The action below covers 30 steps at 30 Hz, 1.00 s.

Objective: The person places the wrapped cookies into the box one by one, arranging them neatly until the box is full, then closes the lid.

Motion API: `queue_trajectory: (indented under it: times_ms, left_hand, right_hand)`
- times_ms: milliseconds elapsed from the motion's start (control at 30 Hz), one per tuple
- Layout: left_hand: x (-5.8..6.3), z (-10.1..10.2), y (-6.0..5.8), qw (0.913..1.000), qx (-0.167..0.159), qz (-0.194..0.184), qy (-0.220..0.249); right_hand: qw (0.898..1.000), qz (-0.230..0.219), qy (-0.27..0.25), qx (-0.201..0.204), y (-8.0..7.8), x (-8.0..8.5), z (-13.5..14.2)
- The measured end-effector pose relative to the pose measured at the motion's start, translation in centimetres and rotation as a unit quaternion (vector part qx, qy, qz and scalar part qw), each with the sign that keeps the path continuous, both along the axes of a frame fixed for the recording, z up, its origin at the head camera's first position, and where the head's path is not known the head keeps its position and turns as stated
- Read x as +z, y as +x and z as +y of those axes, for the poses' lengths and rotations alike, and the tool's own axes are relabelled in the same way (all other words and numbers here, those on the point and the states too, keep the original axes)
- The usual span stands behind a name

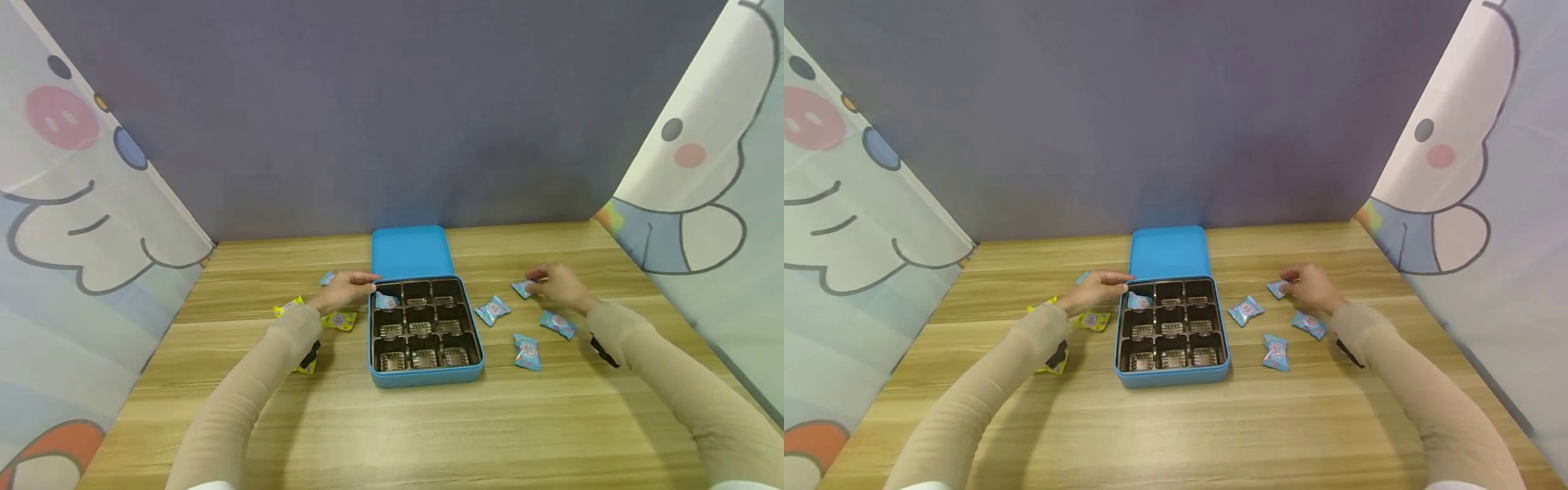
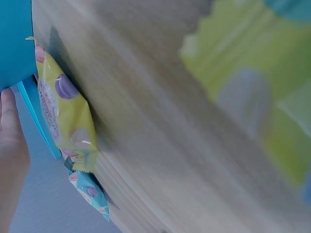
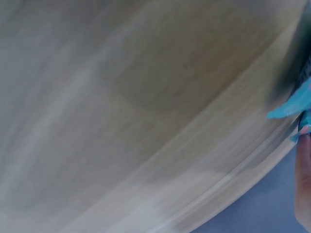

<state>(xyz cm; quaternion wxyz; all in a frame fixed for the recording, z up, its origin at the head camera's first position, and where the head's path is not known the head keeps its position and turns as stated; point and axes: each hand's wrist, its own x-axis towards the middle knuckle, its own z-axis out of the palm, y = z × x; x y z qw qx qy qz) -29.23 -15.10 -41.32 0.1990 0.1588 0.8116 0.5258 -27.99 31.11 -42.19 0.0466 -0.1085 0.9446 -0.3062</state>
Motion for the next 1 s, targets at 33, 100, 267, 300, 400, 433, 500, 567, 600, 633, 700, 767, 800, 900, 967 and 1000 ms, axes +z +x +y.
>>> queue_trajectory:
  times_ms: [33,100,267,300,400,433,500,567,600,633,700,767,800,900,967,1000]
  left_hand:
    - [0.0,-0.1,0.0,1.0,-0.002,0.004,0.002]
    - [0.0,-0.3,0.1,0.9998,-0.005,0.017,-0.001]
    - [0.3,-0.3,0.1,0.9997,-0.009,0.024,-0.004]
    - [0.4,-0.3,0.1,0.9998,-0.008,0.02,-0.004]
    - [0.3,-0.2,-0.1,1.0,-0.001,0.001,-0.001]
    - [0.3,-0.1,-0.1,1.0,0.0,-0.004,-0.001]
    - [0.3,0.0,-0.2,1.0,0.002,-0.01,0.001]
    - [0.3,0.0,-0.3,1.0,0.003,-0.008,0.001]
    - [0.3,0.1,-0.3,1.0,0.002,-0.007,0.003]
    - [0.3,0.1,-0.3,1.0,0.004,-0.006,0.004]
    - [0.3,0.1,-0.3,1.0,0.005,-0.004,0.004]
    - [0.2,0.1,-0.2,1.0,0.004,-0.003,0.004]
    - [0.2,0.1,-0.1,1.0,0.004,-0.005,0.004]
    - [0.2,0.2,0.0,0.9999,0.005,-0.008,0.004]
    - [0.2,0.2,0.1,0.9999,0.006,-0.01,0.004]
    - [0.2,0.1,0.1,0.9999,0.006,-0.009,0.004]
  right_hand:
    - [1.0,0.0,0.005,-0.003,0.0,0.1,-0.2]
    - [1.0,-0.003,0.006,-0.009,0.0,0.2,-0.4]
    - [1.0,-0.014,-0.002,-0.021,0.0,0.2,-0.4]
    - [1.0,-0.013,-0.002,-0.023,0.0,0.2,-0.4]
    - [1.0,-0.009,-0.004,-0.026,0.0,0.0,-0.2]
    - [1.0,-0.008,-0.004,-0.027,0.0,0.0,-0.2]
    - [1.0,-0.005,-0.005,-0.028,0.0,-0.1,-0.2]
    - [1.0,0.0,-0.005,-0.029,-0.1,-0.2,-0.1]
    - [1.0,0.002,-0.003,-0.029,-0.1,-0.1,-0.2]
    - [1.0,0.004,-0.001,-0.029,-0.1,-0.1,-0.2]
    - [1.0,-0.001,-0.003,-0.03,0.0,0.2,-0.2]
    - [1.0,-0.007,-0.007,-0.029,0.1,0.5,-0.1]
    - [1.0,-0.008,-0.01,-0.028,0.1,0.6,0.0]
    - [0.999,-0.014,-0.028,-0.023,-0.1,1.1,0.4]
    - [0.999,-0.008,-0.034,-0.017,-0.5,1.4,0.7]
    - [0.999,-0.007,-0.037,-0.011,-0.6,1.6,0.8]
